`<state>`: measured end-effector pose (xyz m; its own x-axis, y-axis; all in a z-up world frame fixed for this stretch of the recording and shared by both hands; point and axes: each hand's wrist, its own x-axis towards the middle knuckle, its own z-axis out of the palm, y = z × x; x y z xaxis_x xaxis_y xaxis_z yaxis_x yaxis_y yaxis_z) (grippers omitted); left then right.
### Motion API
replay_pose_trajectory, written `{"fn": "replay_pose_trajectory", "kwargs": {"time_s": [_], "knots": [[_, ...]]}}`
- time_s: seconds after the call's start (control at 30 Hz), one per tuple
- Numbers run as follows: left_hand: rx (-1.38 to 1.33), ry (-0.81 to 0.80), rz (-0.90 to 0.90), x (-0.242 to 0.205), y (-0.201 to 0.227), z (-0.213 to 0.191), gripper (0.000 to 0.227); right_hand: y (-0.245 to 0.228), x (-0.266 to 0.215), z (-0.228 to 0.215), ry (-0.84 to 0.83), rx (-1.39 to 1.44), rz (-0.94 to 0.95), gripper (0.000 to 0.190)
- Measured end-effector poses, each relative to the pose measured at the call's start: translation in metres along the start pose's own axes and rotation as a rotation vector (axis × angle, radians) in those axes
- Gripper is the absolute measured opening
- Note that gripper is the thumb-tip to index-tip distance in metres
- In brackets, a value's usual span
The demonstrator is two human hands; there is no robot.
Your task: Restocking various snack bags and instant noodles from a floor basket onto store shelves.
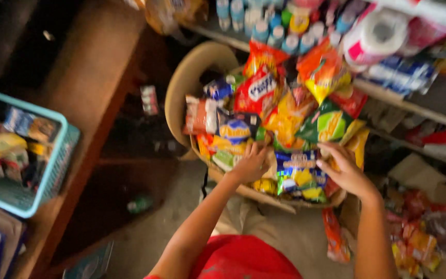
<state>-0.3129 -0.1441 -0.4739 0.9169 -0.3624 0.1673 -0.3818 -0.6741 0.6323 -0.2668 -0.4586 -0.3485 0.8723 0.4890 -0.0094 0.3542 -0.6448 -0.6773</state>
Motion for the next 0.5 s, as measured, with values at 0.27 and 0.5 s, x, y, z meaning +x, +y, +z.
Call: {"fn": "replay_pose_trajectory", "kwargs": {"time_s": [0.27,0.5], "knots": [[-0.315,0.103,-0.227,0.002,0.042,0.026,0.074,0.006,-0.040,0.048,-0.164,0.205,0.413,0.061],[-0.800,0.122,-0.593,0.026,0.076,0.016,0.061,-0.056,-0.029,0.036,-0.195,0.351,0.133,0.074]]}}
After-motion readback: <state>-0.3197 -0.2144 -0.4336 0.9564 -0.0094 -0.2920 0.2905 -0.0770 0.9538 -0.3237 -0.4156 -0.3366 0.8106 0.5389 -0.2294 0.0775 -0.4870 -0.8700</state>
